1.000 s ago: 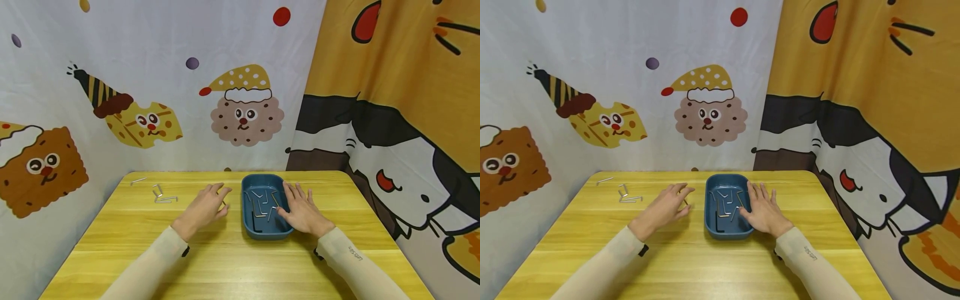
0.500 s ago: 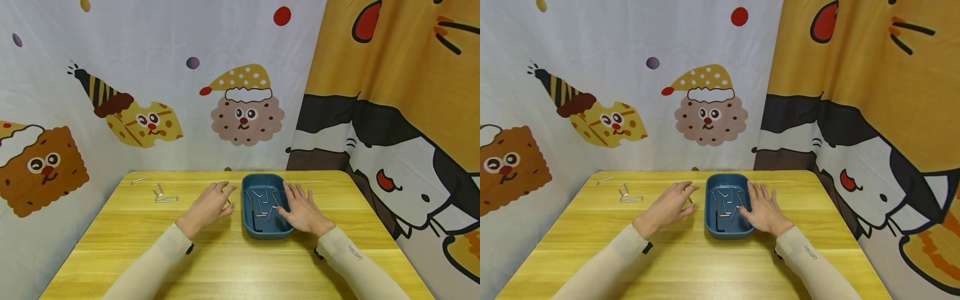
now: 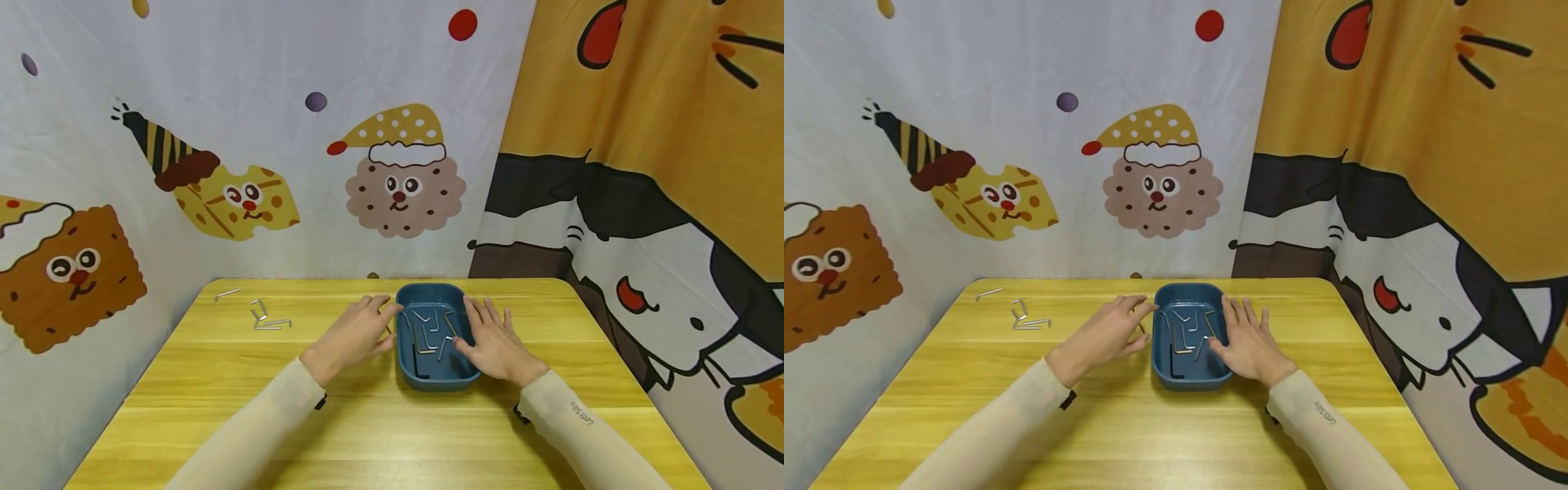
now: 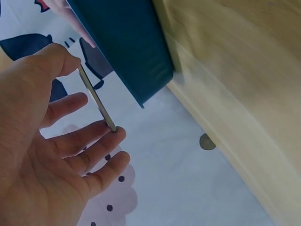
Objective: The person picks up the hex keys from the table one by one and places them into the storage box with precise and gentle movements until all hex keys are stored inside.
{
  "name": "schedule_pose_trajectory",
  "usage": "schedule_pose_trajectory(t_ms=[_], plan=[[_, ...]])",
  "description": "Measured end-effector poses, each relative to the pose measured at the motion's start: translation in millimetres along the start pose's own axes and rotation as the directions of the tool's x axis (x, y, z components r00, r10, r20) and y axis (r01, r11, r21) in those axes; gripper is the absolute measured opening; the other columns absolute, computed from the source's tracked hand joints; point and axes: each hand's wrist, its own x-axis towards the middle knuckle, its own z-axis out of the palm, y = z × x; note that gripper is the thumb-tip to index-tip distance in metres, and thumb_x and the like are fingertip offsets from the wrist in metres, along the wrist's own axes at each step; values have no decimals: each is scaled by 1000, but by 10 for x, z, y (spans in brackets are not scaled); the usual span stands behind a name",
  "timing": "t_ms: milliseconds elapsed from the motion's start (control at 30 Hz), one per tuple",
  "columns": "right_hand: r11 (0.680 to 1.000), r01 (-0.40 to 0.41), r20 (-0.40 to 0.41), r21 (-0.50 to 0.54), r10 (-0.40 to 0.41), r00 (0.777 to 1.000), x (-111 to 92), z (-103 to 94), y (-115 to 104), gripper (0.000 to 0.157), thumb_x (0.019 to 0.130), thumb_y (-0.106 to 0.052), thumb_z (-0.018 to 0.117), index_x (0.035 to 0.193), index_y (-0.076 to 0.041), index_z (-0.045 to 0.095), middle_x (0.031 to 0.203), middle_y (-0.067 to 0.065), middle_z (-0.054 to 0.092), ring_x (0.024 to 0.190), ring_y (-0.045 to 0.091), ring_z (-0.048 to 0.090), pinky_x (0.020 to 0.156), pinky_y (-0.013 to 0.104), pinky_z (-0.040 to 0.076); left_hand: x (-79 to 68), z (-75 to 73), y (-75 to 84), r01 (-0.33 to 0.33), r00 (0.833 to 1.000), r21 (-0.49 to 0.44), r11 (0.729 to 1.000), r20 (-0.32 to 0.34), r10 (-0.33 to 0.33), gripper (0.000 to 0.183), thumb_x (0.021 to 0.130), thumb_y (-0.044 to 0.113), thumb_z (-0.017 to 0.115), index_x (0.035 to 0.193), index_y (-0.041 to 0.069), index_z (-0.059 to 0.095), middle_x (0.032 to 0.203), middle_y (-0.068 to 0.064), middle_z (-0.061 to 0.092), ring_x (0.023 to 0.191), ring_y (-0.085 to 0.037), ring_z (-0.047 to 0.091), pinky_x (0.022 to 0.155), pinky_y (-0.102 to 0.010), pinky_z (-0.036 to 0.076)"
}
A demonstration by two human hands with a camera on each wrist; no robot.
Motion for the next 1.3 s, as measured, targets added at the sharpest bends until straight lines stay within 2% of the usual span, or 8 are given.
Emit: schedule_pose_trajectory(t_ms=[367,700,967,1300], plan=[[1000,-6,6,-5,6,1000,7,0,0,95,117,-50,64,187,-6,17,192,28,26,181,57,13,140,88,4,138,-52,106,-16,993,-26,1000,113,19,54,113,38,79,160,13,66,159,-22,71,142,-43,73,115,-62,66],[1000,-3,5,-3,3,1000,7,-10,-18,96,118,-50,64,187,-6,16,191,29,27,181,57,14,139,89,3,220,-111,209,-71,982,-18,997,175,73,50,115,37,75,157,13,67,159,-20,71,145,-43,72,115,-60,66],[1000,0,7,-7,0,1000,0,-12,-16,96,118,-50,64,187,-5,17,190,30,27,180,58,14,139,90,4,318,-139,307,-104,962,1,995,253,100,54,115,42,74,161,15,66,157,-16,72,141,-36,74,115,-53,67],[1000,5,10,-17,-5,1000,-1,-18,-16,95,118,-49,64,187,-5,17,191,29,27,180,58,14,138,90,4,443,-72,418,-187,934,35,982,317,166,53,115,46,75,159,18,67,153,-11,76,134,-29,77,113,-46,68]])
